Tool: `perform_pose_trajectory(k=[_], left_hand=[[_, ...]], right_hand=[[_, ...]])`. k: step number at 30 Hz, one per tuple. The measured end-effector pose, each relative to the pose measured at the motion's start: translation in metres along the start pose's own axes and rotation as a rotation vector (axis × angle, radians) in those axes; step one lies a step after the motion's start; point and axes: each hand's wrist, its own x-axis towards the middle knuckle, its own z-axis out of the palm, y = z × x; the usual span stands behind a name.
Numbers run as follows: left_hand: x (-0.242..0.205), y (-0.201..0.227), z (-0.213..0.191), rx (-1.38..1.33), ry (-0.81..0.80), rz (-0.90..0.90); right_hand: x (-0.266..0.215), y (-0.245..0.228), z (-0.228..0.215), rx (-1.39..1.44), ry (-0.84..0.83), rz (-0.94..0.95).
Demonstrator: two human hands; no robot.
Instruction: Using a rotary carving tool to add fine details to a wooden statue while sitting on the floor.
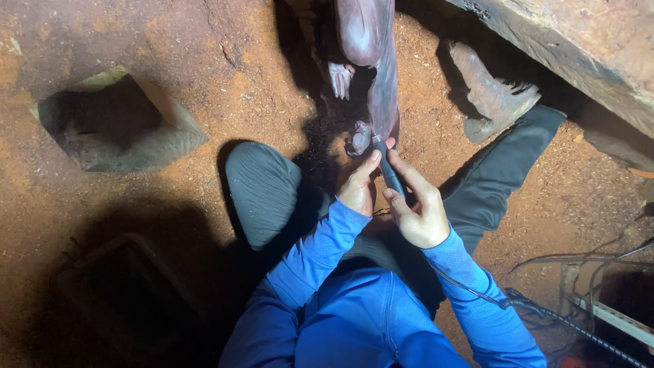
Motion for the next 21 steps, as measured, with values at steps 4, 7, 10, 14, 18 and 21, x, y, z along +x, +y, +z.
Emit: perform_pose_trajectory(k=[4, 7, 10, 14, 18, 21], left_hand=[[-0.004, 0.004, 0.007, -0.045, 0.001, -0.027], [-0.002, 0.001, 0.001, -0.04, -0.014, -0.013], [-0.004, 0.001, 0.001, -0.051, -0.047, 0.002], [-0.001, -0.004, -0.004, 0.011, -0.052, 0.074], [-0.001, -0.005, -0.004, 0.04, -0.072, 0.113], [-0.001, -0.007, -0.002, 0.001, -0.048, 0.077]], right_hand=[[0.003, -0.003, 0.001, -0.005, -0.006, -0.003], [-0.001, -0.003, 0.0, -0.019, -0.005, 0.0], [-0.004, 0.0, 0.0, -0.033, 0.004, 0.008], [-0.007, 0.006, 0.001, -0.026, 0.01, 0.024], [-0.007, 0.013, 0.003, -0.003, 0.029, 0.026], [-0.003, 0.009, 0.001, -0.005, 0.02, 0.001]])
